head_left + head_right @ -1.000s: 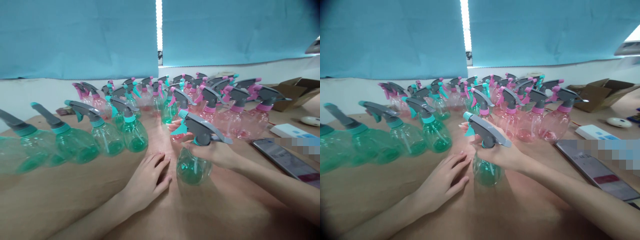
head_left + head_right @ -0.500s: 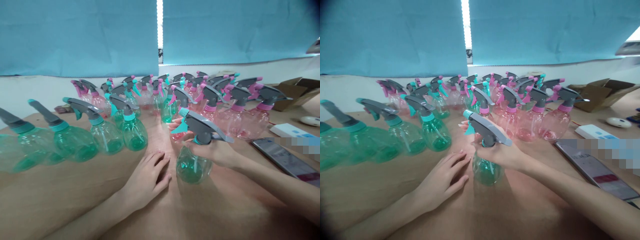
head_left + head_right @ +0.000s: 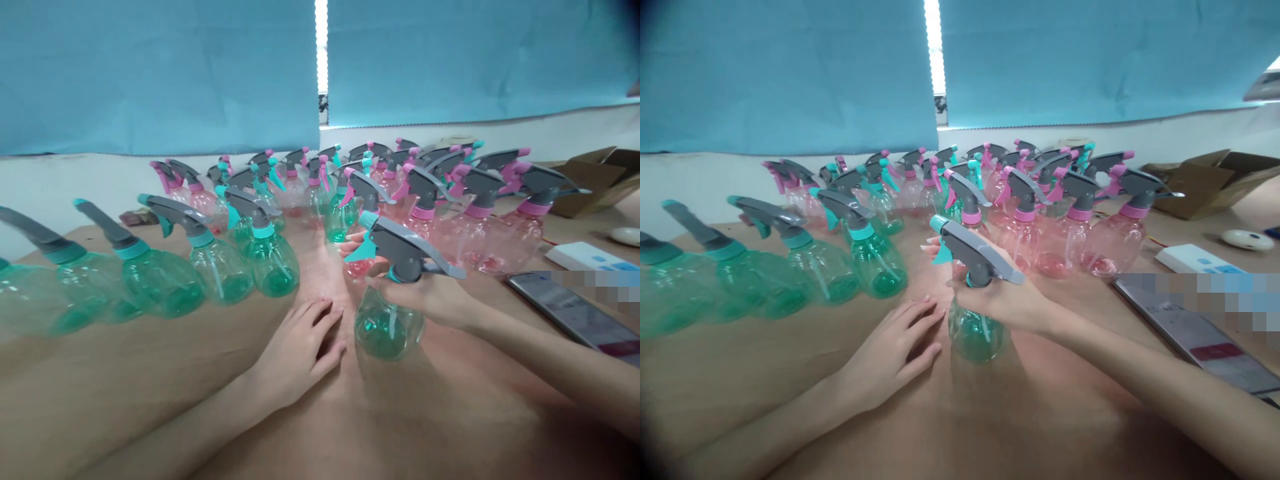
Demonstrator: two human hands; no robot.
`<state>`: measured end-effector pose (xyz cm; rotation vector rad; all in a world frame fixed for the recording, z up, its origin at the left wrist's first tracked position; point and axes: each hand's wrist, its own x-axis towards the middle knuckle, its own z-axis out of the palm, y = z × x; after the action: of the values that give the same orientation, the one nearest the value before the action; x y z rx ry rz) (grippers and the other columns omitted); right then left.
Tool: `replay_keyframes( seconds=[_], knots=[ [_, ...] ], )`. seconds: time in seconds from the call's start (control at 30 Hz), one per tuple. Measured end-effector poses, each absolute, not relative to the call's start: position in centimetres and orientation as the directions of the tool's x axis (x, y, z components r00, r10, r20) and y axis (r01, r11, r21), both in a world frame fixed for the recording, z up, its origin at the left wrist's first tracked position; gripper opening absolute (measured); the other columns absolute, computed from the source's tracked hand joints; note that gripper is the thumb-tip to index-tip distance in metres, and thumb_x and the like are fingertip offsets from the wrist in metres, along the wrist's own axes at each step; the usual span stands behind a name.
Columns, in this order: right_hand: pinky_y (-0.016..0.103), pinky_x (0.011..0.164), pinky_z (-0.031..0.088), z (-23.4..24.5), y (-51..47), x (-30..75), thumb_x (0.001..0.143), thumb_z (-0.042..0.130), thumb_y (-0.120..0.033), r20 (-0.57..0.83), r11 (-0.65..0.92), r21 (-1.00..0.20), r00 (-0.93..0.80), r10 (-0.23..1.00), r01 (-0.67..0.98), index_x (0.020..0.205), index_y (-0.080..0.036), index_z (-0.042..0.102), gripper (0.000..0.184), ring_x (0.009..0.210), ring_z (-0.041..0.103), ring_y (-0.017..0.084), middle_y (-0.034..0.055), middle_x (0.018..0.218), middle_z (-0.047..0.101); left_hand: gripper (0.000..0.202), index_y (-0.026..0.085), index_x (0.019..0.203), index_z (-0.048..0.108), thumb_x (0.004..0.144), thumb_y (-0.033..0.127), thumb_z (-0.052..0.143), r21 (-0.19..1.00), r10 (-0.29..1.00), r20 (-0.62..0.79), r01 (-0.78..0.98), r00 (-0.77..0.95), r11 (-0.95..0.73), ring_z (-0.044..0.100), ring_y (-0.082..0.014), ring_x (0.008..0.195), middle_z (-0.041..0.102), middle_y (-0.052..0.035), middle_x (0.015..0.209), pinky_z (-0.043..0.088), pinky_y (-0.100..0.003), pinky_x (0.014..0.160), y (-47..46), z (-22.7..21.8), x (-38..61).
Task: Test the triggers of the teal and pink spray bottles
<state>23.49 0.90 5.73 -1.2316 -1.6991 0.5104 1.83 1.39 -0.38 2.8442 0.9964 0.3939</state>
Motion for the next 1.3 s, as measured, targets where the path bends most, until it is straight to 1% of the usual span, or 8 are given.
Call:
replay_keyframes(
  seconds=[0.13,0.3,0.4,0.57,0.8,1.03,1.17,1.3],
  knots=[
    [0.030,0.054,0.047,5.80,0.87,23.48,0.067,0.058,-0.024,0.439,0.391,-0.754,-0.037,0.898,0.528,0.079,-0.026,0.063,0.013,0.059,0.059,0.017,-0.0011,0.067,0.064,0.042,0.014,0.132,0.050,0.094,0.031,0.049,0.183,0.622,0.207,0.595,0.755,-0.783,0.043,-0.0296,0.127,0.051,-0.0140,0.135,0.038,-0.046,0.103,1.42,-0.26,1.93],
    [0.032,0.057,0.048,6.02,0.77,23.40,0.068,0.057,-0.024,0.429,0.401,-0.769,-0.063,0.901,0.497,0.094,-0.028,0.064,0.027,0.064,0.062,0.019,0.0001,0.074,0.067,0.042,0.012,0.131,0.050,0.094,0.031,0.050,0.189,0.620,0.210,0.591,0.756,-0.784,0.044,-0.0300,0.126,0.051,-0.0147,0.135,0.037,-0.046,0.103,1.43,-0.29,1.99],
    [0.029,0.058,0.050,5.92,0.71,23.53,0.066,0.058,-0.021,0.425,0.408,-0.790,-0.071,0.902,0.458,0.089,-0.026,0.064,0.024,0.066,0.062,0.018,-0.0007,0.076,0.067,0.042,0.012,0.131,0.051,0.093,0.030,0.051,0.193,0.621,0.212,0.591,0.754,-0.783,0.044,-0.0303,0.126,0.051,-0.0151,0.134,0.038,-0.046,0.103,1.37,-0.32,1.95],
    [0.026,0.058,0.050,5.48,0.66,23.92,0.069,0.060,-0.020,0.379,0.361,-0.799,-0.064,0.923,0.480,0.073,-0.023,0.060,0.006,0.063,0.060,0.015,-0.0021,0.071,0.064,0.042,0.012,0.130,0.051,0.093,0.032,0.051,0.198,0.620,0.219,0.588,0.753,-0.784,0.044,-0.0307,0.126,0.052,-0.0146,0.134,0.037,-0.047,0.104,1.34,-0.46,1.89],
    [0.027,0.065,0.052,5.20,0.77,24.09,0.070,0.059,-0.016,0.393,0.397,-0.799,-0.107,0.913,0.452,0.078,-0.024,0.060,0.012,0.071,0.065,0.016,-0.0031,0.077,0.067,0.041,0.013,0.130,0.051,0.094,0.032,0.050,0.209,0.621,0.227,0.586,0.750,-0.783,0.045,-0.0302,0.125,0.052,-0.0141,0.133,0.038,-0.046,0.103,1.33,-0.60,1.88],
    [0.026,0.055,0.050,5.70,0.72,23.80,0.067,0.059,-0.017,0.391,0.372,-0.793,-0.064,0.918,0.483,0.072,-0.025,0.058,0.009,0.061,0.060,0.015,-0.0035,0.066,0.061,0.040,0.016,0.131,0.050,0.094,0.032,0.049,0.210,0.626,0.219,0.591,0.748,-0.779,0.045,-0.0302,0.126,0.052,-0.0133,0.135,0.038,-0.047,0.103,1.27,-0.39,1.82],
    [0.025,0.056,0.050,6.12,0.71,23.59,0.067,0.059,-0.016,0.426,0.406,-0.780,-0.071,0.902,0.476,0.076,-0.025,0.059,0.013,0.064,0.061,0.015,-0.0039,0.063,0.059,0.040,0.015,0.130,0.051,0.094,0.031,0.050,0.210,0.627,0.211,0.592,0.750,-0.778,0.045,-0.0300,0.125,0.052,-0.0136,0.134,0.039,-0.046,0.103,1.29,-0.15,2.00],
    [0.025,0.057,0.049,6.06,0.68,23.66,0.067,0.056,-0.016,0.396,0.388,-0.798,-0.085,0.914,0.462,0.071,-0.024,0.058,0.009,0.064,0.060,0.014,-0.0034,0.064,0.058,0.040,0.012,0.129,0.052,0.094,0.030,0.050,0.210,0.625,0.210,0.590,0.752,-0.780,0.045,-0.0307,0.125,0.053,-0.0150,0.133,0.038,-0.046,0.103,1.30,-0.05,2.06]
  ],
)
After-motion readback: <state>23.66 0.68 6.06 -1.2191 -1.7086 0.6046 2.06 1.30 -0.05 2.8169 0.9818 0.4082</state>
